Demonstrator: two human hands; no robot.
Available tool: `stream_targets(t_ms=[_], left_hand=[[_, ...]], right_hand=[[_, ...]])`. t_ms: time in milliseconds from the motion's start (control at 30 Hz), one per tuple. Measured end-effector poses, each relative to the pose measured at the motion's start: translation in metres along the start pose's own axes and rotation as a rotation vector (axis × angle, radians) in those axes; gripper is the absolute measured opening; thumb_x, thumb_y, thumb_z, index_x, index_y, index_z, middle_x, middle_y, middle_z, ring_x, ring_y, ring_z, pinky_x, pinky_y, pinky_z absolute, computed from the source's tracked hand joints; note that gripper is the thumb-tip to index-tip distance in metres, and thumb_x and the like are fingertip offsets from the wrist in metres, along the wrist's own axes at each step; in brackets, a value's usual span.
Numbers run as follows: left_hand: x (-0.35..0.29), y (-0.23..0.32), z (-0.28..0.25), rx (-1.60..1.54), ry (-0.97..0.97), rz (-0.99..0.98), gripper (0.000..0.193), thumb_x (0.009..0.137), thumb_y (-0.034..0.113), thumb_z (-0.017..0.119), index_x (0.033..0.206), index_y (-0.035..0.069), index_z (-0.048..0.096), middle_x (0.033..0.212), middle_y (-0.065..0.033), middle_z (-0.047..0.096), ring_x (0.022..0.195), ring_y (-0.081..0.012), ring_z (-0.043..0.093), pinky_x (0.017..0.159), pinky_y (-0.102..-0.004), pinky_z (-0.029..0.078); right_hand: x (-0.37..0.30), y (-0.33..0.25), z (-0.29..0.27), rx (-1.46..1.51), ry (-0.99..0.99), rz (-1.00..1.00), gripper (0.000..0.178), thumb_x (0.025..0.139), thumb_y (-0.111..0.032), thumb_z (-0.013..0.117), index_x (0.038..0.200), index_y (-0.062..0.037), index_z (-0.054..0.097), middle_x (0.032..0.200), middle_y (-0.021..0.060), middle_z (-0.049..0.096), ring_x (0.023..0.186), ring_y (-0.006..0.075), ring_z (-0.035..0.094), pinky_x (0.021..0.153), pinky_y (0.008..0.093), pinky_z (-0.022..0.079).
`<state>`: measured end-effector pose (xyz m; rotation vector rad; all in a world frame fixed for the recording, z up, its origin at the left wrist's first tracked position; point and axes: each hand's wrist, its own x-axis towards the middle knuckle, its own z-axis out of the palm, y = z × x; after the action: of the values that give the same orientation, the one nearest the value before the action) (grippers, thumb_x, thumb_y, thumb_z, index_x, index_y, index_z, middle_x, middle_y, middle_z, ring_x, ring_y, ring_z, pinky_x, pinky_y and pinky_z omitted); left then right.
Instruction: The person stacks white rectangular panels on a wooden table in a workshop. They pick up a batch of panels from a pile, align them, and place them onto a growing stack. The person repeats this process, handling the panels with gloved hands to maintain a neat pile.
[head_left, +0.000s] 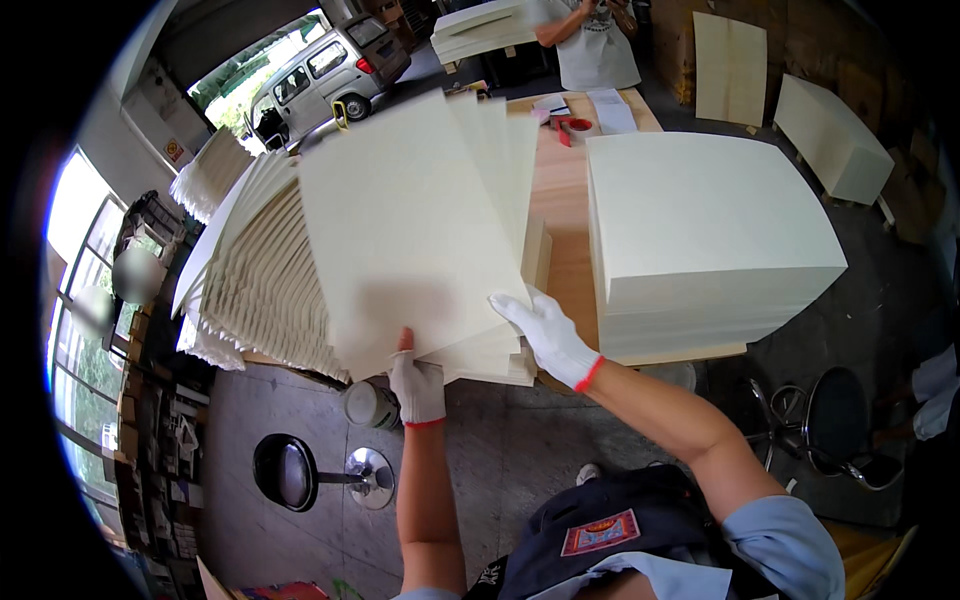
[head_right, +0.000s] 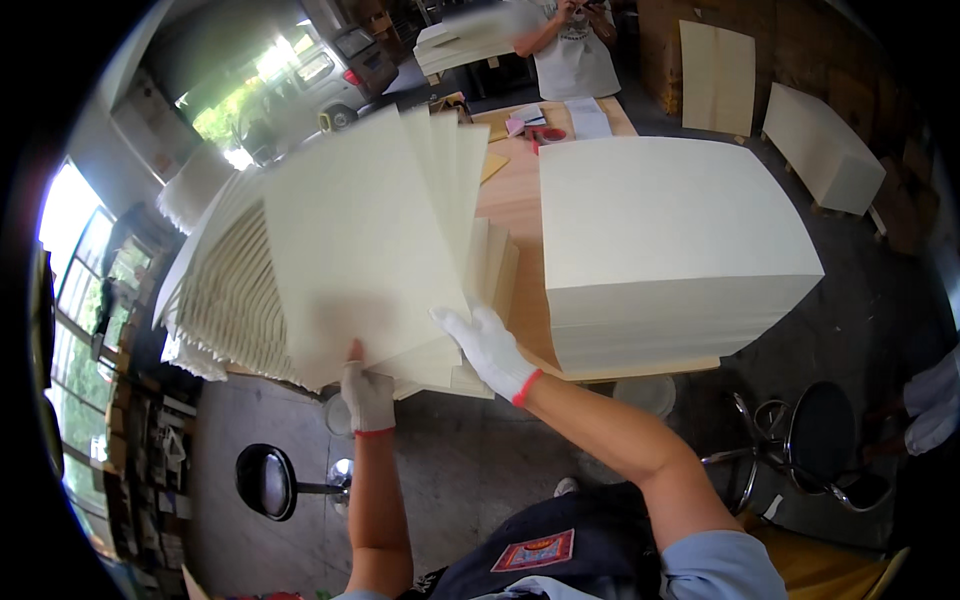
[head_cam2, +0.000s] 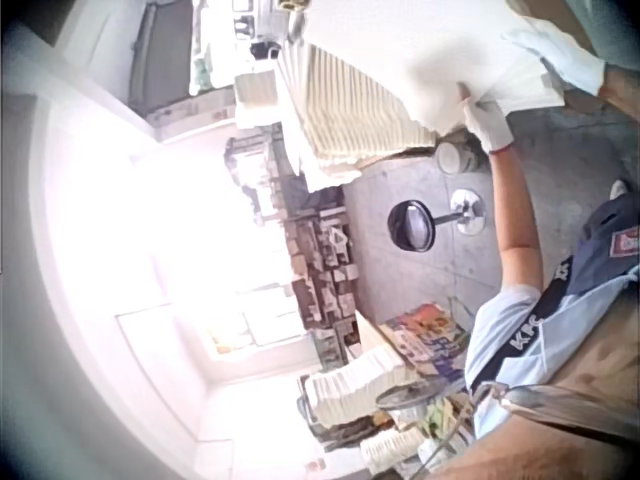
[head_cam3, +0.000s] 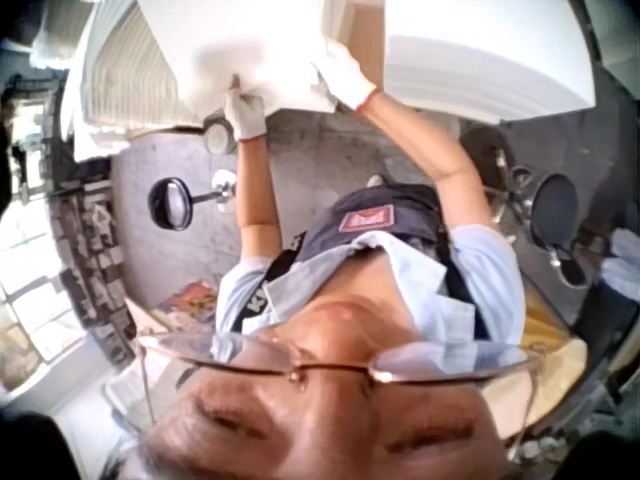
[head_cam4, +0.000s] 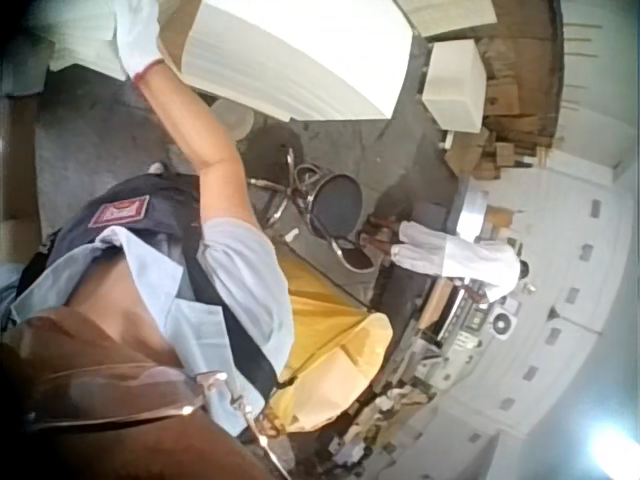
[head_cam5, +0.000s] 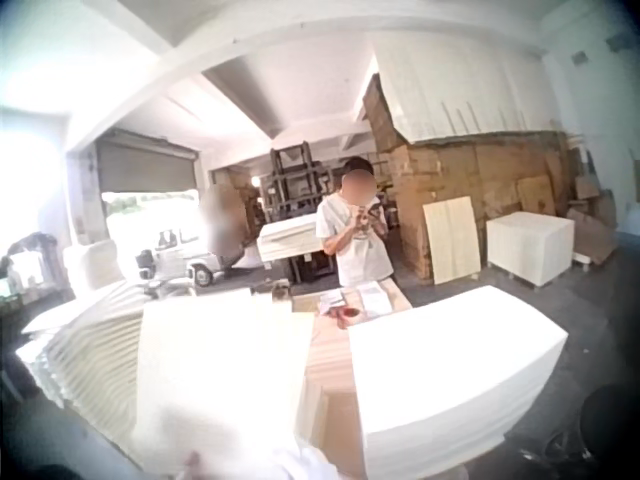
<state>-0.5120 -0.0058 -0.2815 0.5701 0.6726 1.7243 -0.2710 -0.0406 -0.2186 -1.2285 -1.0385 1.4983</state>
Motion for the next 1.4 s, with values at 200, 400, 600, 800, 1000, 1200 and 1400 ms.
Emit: stream_targets(t_ms=[200, 400, 600, 800, 1000, 1200, 1400], left_hand=[[0.051, -0.073, -0.069, 0.058, 0.168, -0.152, 0.044, 0.094, -0.01, 0.067, 0.133, 0.007, 0.057, 0.129, -0.008, 0.063, 0.112, -0.0232, 0.067, 0.101, -0.0425, 0.061], [0.043, -0.065, -0.076, 0.131, 0.244, -0.167, 0.046, 0.095, -0.011, 0.063, 0.136, 0.009, 0.056, 0.128, -0.0097, 0.065, 0.111, -0.0285, 0.07, 0.097, -0.0467, 0.064], [0.053, -0.08, -0.077, 0.106, 0.169, -0.221, 0.04, 0.095, -0.009, 0.066, 0.131, 0.009, 0.059, 0.125, -0.0082, 0.066, 0.112, -0.0258, 0.069, 0.098, -0.0423, 0.063], [0.033, -0.061, -0.081, -0.126, 0.163, -0.319, 0.023, 0.1, 0.001, 0.064, 0.122, 0.008, 0.061, 0.124, -0.0078, 0.066, 0.11, -0.025, 0.068, 0.102, -0.0429, 0.058], [-0.08, -0.058, -0.126, -0.368, -0.25, -0.356, 0.021, 0.106, 0.017, 0.056, 0.126, 0.009, 0.057, 0.134, -0.0071, 0.062, 0.126, -0.0261, 0.06, 0.107, -0.044, 0.049], [-0.176, -0.062, 0.088, 0.576, -0.606, 0.025, 0.03, 0.101, 0.004, 0.059, 0.131, 0.003, 0.062, 0.136, -0.0172, 0.067, 0.13, -0.0332, 0.062, 0.11, -0.0474, 0.049], [-0.174, -0.08, 0.307, 0.894, -1.324, 0.85, 0.022, 0.086, 0.0, 0.072, 0.105, 0.009, 0.076, 0.115, -0.0154, 0.074, 0.112, -0.0378, 0.07, 0.095, -0.0429, 0.056]], right_hand=[[0.104, 0.14, 0.008, 0.282, 0.161, 0.029, 0.061, 0.097, -0.043, 0.072, 0.135, 0.0027, 0.062, 0.087, 0.0005, 0.06, 0.082, 0.0113, 0.054, 0.073, 0.0306, 0.047], [0.096, 0.139, 0.019, 0.478, 0.163, 0.058, 0.055, 0.094, -0.044, 0.076, 0.125, 0.0005, 0.067, 0.095, 0.0026, 0.064, 0.083, 0.0126, 0.053, 0.074, 0.0331, 0.046], [0.111, 0.156, 0.01, 0.532, 0.344, 0.191, 0.062, 0.091, -0.051, 0.078, 0.131, -0.006, 0.062, 0.1, 0.0041, 0.06, 0.093, 0.0167, 0.055, 0.07, 0.0408, 0.045], [0.045, 0.129, -0.008, 0.507, 0.062, 0.23, 0.05, 0.098, -0.047, 0.071, 0.127, -0.0063, 0.063, 0.11, 0.0063, 0.064, 0.098, 0.0186, 0.062, 0.081, 0.0364, 0.053], [-0.101, 0.16, -0.121, 0.207, -0.149, 0.193, 0.051, 0.099, -0.052, 0.064, 0.122, -0.006, 0.064, 0.109, 0.0088, 0.068, 0.098, 0.0227, 0.065, 0.084, 0.0373, 0.054], [-0.229, 0.083, -0.25, -0.022, 0.449, -0.044, 0.056, 0.098, -0.059, 0.06, 0.116, -0.0067, 0.065, 0.107, 0.0118, 0.07, 0.098, 0.0283, 0.067, 0.086, 0.0396, 0.053], [-0.264, -0.022, -0.348, -0.385, 1.145, -0.405, 0.062, 0.097, -0.067, 0.055, 0.11, -0.0073, 0.066, 0.105, 0.0148, 0.072, 0.098, 0.0338, 0.068, 0.088, 0.0419, 0.052]])
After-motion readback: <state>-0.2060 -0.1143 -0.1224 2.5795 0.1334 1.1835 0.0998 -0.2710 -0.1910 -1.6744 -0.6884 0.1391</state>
